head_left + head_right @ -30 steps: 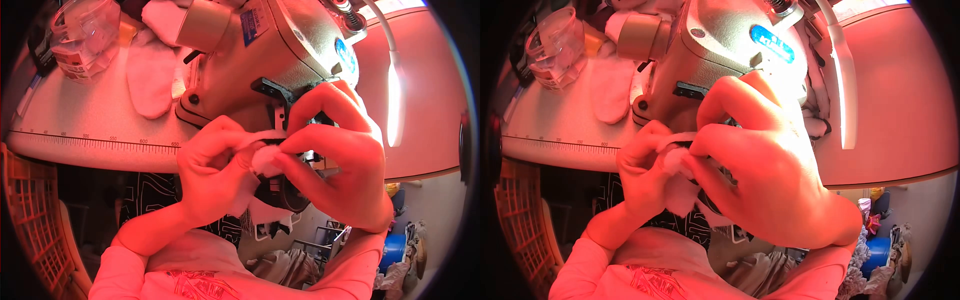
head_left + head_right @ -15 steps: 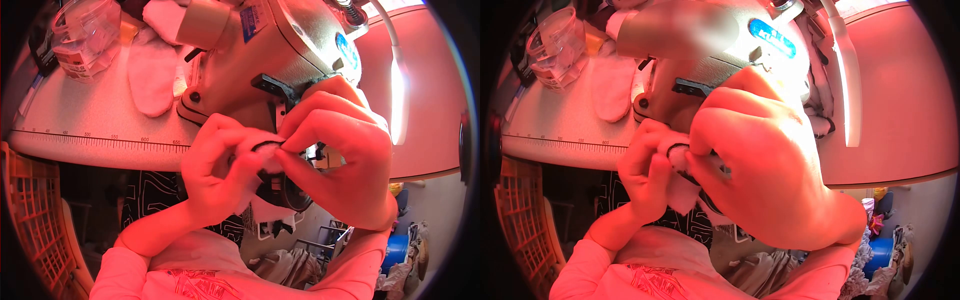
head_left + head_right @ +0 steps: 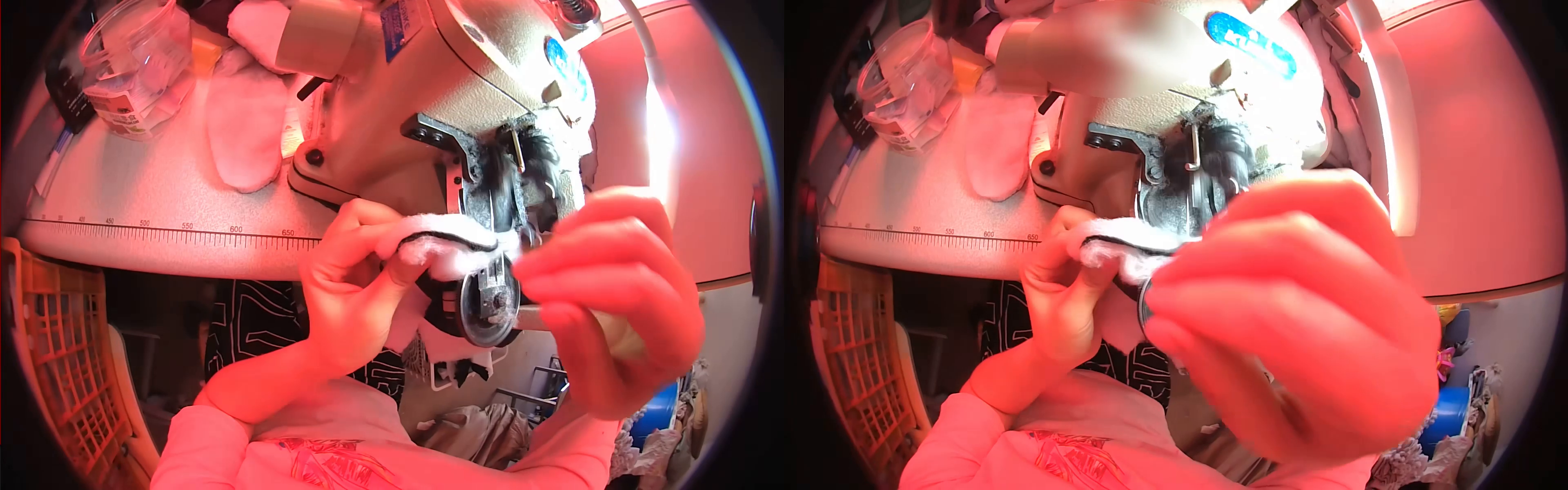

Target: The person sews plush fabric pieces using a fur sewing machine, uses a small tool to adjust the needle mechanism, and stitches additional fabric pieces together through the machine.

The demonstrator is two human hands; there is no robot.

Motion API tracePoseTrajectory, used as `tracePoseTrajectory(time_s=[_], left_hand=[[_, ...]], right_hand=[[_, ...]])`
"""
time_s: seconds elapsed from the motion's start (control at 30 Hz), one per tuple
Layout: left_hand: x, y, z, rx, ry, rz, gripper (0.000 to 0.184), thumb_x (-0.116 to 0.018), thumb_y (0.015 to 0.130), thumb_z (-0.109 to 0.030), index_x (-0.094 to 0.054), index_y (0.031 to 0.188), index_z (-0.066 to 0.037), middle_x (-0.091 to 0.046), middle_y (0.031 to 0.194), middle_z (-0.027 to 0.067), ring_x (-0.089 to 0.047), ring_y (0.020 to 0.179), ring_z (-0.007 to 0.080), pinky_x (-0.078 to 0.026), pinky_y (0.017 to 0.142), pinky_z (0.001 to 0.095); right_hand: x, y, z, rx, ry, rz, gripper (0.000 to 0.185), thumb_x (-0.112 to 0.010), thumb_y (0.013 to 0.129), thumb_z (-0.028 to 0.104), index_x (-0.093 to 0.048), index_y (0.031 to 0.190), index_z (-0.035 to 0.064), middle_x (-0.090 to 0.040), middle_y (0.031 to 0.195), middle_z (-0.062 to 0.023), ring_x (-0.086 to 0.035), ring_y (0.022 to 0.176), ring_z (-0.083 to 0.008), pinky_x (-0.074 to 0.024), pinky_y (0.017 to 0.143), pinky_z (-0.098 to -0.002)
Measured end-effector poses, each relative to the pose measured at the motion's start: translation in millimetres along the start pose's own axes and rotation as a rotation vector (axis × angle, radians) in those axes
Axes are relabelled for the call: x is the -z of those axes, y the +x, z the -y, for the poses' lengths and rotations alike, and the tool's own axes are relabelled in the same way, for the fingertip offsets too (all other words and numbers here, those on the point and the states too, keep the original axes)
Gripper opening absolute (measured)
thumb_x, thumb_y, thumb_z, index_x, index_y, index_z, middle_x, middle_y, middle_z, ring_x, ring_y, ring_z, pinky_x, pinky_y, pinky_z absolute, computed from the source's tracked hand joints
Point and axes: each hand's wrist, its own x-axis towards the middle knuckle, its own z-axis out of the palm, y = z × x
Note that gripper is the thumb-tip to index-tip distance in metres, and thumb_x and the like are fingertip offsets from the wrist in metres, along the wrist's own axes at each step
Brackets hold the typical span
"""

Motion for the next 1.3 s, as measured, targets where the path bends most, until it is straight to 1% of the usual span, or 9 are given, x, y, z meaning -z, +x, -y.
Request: tracePoseTrajectory(time_s=[0.13,0.2,0.47,0.63,0.73,0.8,0.9,1.0,1.3], left_hand=[[-10,-3,3,0.025,0.011,-0.023,0.015,-0.066,0.088,-0.01,-0.066,0.096,0.003,-0.052,0.093,0.0026,-0.052,0.081,0.0096,-0.042,0.075,0.0232],[-11,-4,9,-0.082,0.291,-0.054,0.01,-0.073,0.08,-0.006,-0.068,0.087,0.0,-0.054,0.085,0.0021,-0.046,0.085,0.0159,-0.04,0.073,0.0258],[-29,-2,9,-0.123,0.497,-0.109,0.024,-0.068,0.066,0.012,-0.07,0.085,-0.004,-0.054,0.082,0.0029,-0.045,0.089,0.0199,-0.04,0.074,0.0269],[-28,1,10,-0.107,0.427,-0.061,0.022,-0.068,0.067,0.01,-0.071,0.084,-0.004,-0.056,0.082,0.0021,-0.046,0.088,0.0174,-0.038,0.08,0.0262],[-26,4,4,-0.202,0.615,-0.019,0.02,-0.07,0.066,0.007,-0.072,0.083,-0.005,-0.056,0.08,0.0018,-0.046,0.086,0.0194,-0.038,0.077,0.0284],[-24,4,-1,-0.2,0.668,-0.006,0.02,-0.07,0.065,0.006,-0.071,0.082,-0.004,-0.056,0.079,0.002,-0.046,0.086,0.02,-0.038,0.077,0.0288],[-22,8,-15,-0.245,0.848,0.035,0.018,-0.072,0.063,0.003,-0.069,0.079,-0.003,-0.054,0.078,0.0022,-0.045,0.085,0.0223,-0.036,0.077,0.0303],[-24,15,-27,-0.485,1.136,0.096,0.018,-0.074,0.061,0.0,-0.067,0.077,-0.005,-0.052,0.075,0.0015,-0.045,0.082,0.0244,-0.035,0.076,0.0326],[-29,13,-29,-0.522,1.228,0.097,0.023,-0.074,0.054,-0.005,-0.065,0.075,-0.006,-0.05,0.073,0.0014,-0.044,0.08,0.0245,-0.037,0.071,0.0319]], right_hand=[[0,-29,10,-0.06,-0.12,-0.152,0.02,-0.061,0.084,0.024,-0.06,0.075,0.0054,-0.066,0.076,-0.0091,-0.048,0.074,-0.0237,-0.0383,0.065,-0.0345],[-2,-44,9,-0.078,-0.14,-0.248,0.026,-0.059,0.086,0.029,-0.059,0.073,0.0074,-0.063,0.071,-0.007,-0.046,0.074,-0.0232,-0.0363,0.064,-0.0343],[1,-81,5,-0.232,-0.126,-0.331,0.028,-0.058,0.087,0.032,-0.056,0.073,0.0078,-0.062,0.071,-0.0063,-0.045,0.076,-0.0237,-0.0357,0.068,-0.0354],[-16,-95,-21,-0.266,0.005,-0.595,0.02,-0.06,0.086,0.023,-0.06,0.076,0.0057,-0.064,0.071,-0.0073,-0.051,0.075,-0.0224,-0.0421,0.07,-0.0326],[-43,-108,-43,-0.399,0.28,-0.7,0.008,-0.061,0.078,0.003,-0.059,0.085,0.0022,-0.064,0.093,-0.0102,-0.054,0.081,-0.0247,-0.045,0.078,-0.037],[-52,-100,-37,-0.543,0.34,-0.413,0.03,-0.067,0.071,-0.003,-0.061,0.1,-0.0006,-0.063,0.099,-0.0122,-0.059,0.092,-0.0266,-0.0467,0.081,-0.0355],[-86,-103,-58,-0.27,0.328,-0.179,0.033,-0.069,0.076,0.003,-0.063,0.108,-0.0023,-0.059,0.112,-0.0086,-0.057,0.103,-0.0191,-0.0449,0.088,-0.0305],[-112,-102,-52,-0.365,0.575,-0.24,0.039,-0.073,0.074,0.004,-0.06,0.11,-0.0006,-0.06,0.11,-0.0071,-0.059,0.098,-0.0166,-0.0467,0.084,-0.0277],[-132,-103,-42,-0.42,0.626,-0.337,0.048,-0.076,0.074,0.016,-0.056,0.116,0.0038,-0.064,0.099,-0.0026,-0.061,0.088,-0.0096,-0.0483,0.078,-0.025]])
